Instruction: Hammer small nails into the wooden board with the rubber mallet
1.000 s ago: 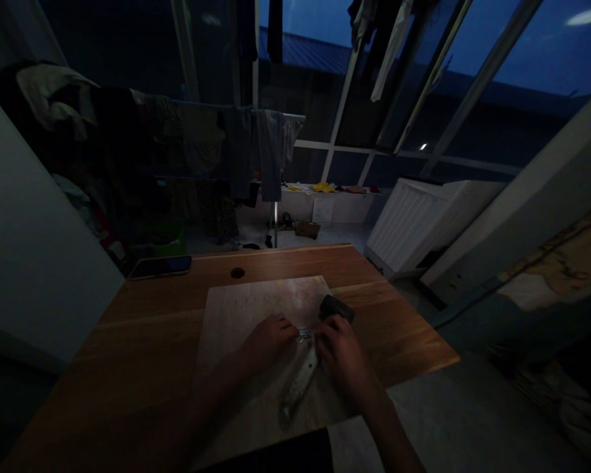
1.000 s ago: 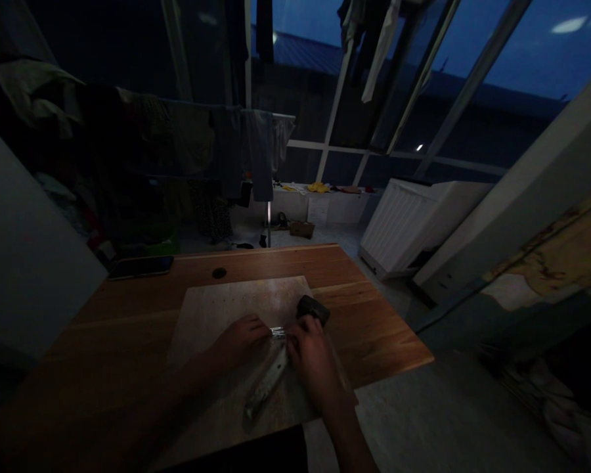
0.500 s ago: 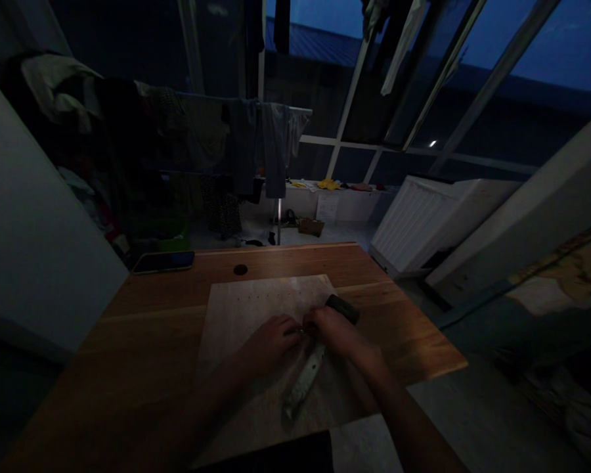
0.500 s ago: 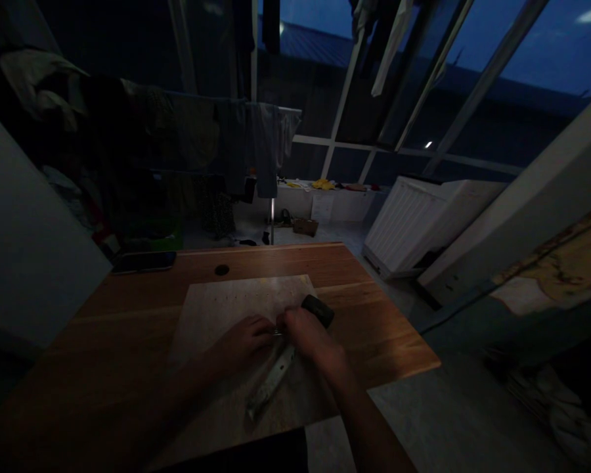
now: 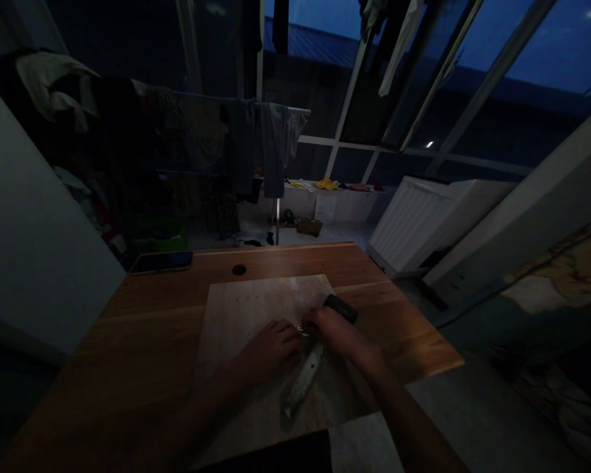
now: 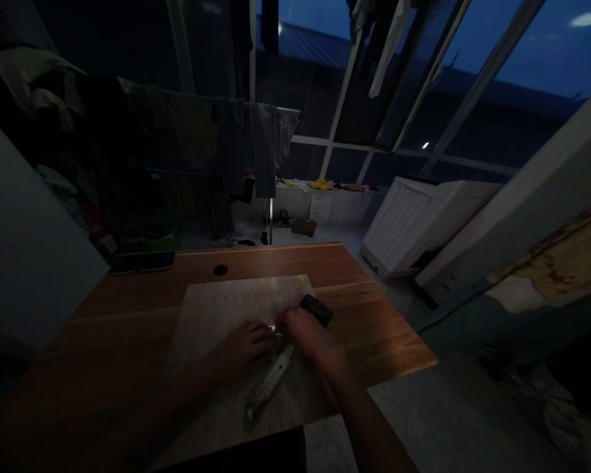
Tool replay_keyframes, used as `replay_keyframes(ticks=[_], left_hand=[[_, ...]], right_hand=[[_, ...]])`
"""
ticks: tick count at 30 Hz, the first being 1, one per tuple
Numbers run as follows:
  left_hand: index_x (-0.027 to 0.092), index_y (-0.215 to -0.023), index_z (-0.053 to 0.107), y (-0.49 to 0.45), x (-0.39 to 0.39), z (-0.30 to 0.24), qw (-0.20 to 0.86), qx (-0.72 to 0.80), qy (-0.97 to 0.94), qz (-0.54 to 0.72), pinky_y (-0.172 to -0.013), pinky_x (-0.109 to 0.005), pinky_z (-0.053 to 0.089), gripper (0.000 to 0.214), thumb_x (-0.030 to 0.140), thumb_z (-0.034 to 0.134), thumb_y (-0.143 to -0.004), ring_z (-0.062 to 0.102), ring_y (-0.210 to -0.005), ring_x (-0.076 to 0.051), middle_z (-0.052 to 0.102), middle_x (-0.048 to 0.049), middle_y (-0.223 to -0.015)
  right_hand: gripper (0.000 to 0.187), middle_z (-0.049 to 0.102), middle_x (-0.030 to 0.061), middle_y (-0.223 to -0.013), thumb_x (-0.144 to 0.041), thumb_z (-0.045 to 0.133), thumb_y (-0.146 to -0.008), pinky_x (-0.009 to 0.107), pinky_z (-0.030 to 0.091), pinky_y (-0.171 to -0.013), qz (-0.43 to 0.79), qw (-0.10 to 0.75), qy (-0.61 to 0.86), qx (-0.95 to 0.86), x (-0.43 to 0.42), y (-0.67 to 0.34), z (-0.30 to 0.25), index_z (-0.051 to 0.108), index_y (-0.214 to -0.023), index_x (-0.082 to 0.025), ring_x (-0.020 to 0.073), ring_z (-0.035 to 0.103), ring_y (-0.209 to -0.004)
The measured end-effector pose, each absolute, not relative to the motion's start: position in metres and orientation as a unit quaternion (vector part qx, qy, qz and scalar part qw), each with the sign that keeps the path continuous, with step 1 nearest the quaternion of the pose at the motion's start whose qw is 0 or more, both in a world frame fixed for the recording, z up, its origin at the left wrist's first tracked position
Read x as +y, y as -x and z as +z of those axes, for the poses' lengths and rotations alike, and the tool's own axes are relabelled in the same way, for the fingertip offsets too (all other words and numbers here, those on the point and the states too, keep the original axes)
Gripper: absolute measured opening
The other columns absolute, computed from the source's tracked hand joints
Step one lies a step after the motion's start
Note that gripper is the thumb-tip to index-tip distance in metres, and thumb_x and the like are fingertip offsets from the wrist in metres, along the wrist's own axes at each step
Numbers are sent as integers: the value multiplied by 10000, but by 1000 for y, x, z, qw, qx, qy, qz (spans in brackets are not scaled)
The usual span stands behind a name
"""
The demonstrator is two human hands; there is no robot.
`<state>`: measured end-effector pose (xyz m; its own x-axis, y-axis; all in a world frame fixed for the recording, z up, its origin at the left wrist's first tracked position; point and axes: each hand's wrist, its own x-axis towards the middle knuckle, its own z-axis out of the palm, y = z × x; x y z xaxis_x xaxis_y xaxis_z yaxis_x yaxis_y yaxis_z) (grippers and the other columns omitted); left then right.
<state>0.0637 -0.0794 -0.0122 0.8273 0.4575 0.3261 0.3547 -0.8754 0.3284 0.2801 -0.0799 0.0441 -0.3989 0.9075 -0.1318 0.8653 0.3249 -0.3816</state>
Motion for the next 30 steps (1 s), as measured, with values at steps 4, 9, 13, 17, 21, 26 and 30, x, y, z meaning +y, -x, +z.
replay_keyframes(ticks=[4,9,13,17,21,26,30], left_hand=[[223,-1241,669,-62,-79,-14,115,223,-947,202,-1029,-434,466,244,292,577,-1026,592,-1202,-256,682,-100,-1285],[227,-1256,668,-62,-79,-14,101,226,-950,191,-1051,-450,438,263,319,577,-1027,587,-1222,-266,699,-89,-1286],[226,-1208,682,-61,-81,-11,93,226,-950,194,-1046,-436,430,224,308,594,-1019,585,-1210,-255,702,-81,-1253],[218,-1172,686,-60,-82,-9,85,226,-951,191,-1039,-432,427,203,314,608,-1011,586,-1175,-253,706,-80,-1211],[214,-1171,686,-61,-81,-11,79,230,-951,189,-1037,-441,418,215,335,585,-1025,591,-1155,-254,717,-80,-1185],[222,-1219,678,-61,-80,-14,80,229,-951,190,-1051,-444,416,253,356,565,-1035,586,-1181,-255,706,-84,-1216],[238,-1227,682,-60,-80,-12,86,225,-950,201,-1052,-439,421,252,353,591,-1023,570,-1223,-261,686,-85,-1269]], right_hand=[[306,800,97,-987,-51,519,-886,236,428,-738,194,60,553,-808,-78,-282,41,796,-927,-175,201,733,-910],[292,811,98,-925,-73,519,-902,238,412,-684,198,46,570,-796,-76,-281,38,792,-916,-175,203,746,-860],[267,815,101,-923,-90,534,-915,239,414,-688,199,49,576,-791,-78,-281,41,788,-917,-170,208,751,-861],[272,811,93,-939,-61,536,-900,233,430,-729,208,50,566,-796,-79,-282,43,784,-900,-173,202,747,-886],[267,807,100,-929,-73,537,-902,237,428,-713,201,31,575,-792,-79,-282,42,783,-895,-174,205,741,-860],[269,803,110,-982,-132,527,-953,244,443,-755,194,38,571,-797,-78,-280,38,791,-939,-183,211,738,-899],[279,785,111,-991,-131,518,-961,254,458,-798,189,54,566,-801,-80,-281,39,793,-970,-175,216,720,-937]])
